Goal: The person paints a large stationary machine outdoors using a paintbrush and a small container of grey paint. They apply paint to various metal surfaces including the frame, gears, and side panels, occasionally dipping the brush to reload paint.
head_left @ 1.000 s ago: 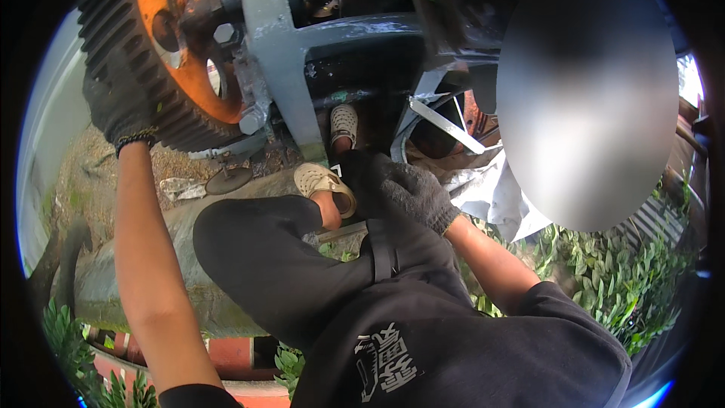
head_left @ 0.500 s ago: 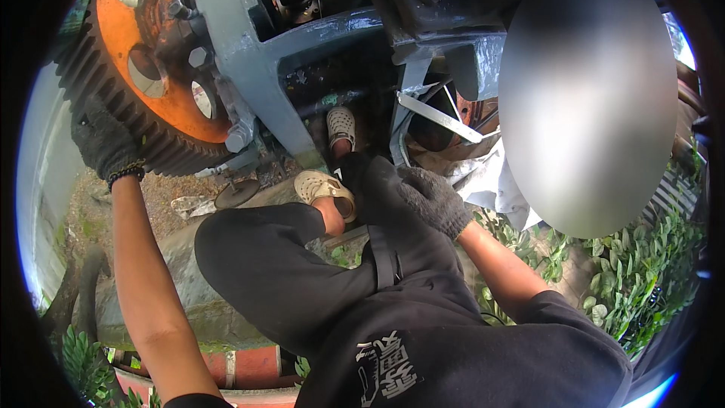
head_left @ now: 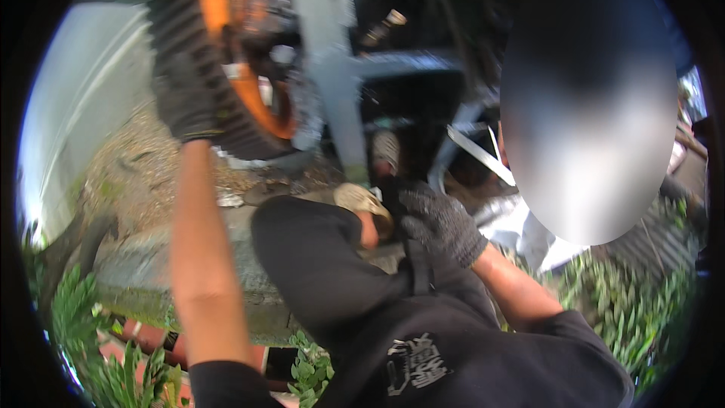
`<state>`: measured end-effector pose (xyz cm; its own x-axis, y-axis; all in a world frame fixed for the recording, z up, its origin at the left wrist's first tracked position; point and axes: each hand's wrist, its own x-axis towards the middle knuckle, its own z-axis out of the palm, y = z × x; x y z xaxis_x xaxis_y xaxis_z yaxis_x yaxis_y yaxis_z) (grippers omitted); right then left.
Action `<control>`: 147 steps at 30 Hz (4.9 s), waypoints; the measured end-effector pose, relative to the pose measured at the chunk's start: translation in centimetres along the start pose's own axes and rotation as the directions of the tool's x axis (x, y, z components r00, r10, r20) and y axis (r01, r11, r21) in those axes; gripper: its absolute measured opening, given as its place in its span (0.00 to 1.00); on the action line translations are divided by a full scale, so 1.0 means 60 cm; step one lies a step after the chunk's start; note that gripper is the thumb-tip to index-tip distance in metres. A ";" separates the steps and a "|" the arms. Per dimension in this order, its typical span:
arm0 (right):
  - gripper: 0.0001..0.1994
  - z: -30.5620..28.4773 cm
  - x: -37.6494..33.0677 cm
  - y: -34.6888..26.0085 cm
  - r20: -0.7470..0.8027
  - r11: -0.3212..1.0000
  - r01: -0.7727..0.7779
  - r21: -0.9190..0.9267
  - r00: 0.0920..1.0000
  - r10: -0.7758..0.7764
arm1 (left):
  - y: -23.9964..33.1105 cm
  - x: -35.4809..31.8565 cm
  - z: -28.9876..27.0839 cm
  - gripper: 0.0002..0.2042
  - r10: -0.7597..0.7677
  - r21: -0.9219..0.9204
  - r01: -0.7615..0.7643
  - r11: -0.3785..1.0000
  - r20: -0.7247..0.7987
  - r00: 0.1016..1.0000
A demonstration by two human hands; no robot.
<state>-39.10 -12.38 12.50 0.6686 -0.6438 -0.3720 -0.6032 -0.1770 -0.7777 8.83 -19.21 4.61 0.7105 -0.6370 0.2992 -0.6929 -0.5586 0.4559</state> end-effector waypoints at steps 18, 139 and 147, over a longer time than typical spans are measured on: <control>0.42 -0.254 0.645 -0.435 -0.563 0.857 0.376 -0.352 0.647 -0.515 | 0.077 -0.005 -0.034 0.44 -0.230 -0.201 0.259 0.945 0.158 0.960; 0.25 -0.274 0.050 -0.045 0.104 0.980 -0.152 0.132 0.985 0.138 | 0.101 -0.253 -0.114 0.65 0.783 -0.656 -0.558 0.507 0.080 0.617; 0.25 -0.312 0.035 -0.073 0.059 0.955 -0.028 -0.296 0.997 0.047 | 0.113 -0.265 -0.136 0.65 0.755 -0.636 -0.515 0.574 0.168 0.634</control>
<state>-43.20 -26.89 24.59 0.6641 -0.6062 -0.4376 -0.7230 -0.3716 -0.5824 -6.13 -8.53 9.79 -0.0938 -0.9149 0.3927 -0.6856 0.3454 0.6409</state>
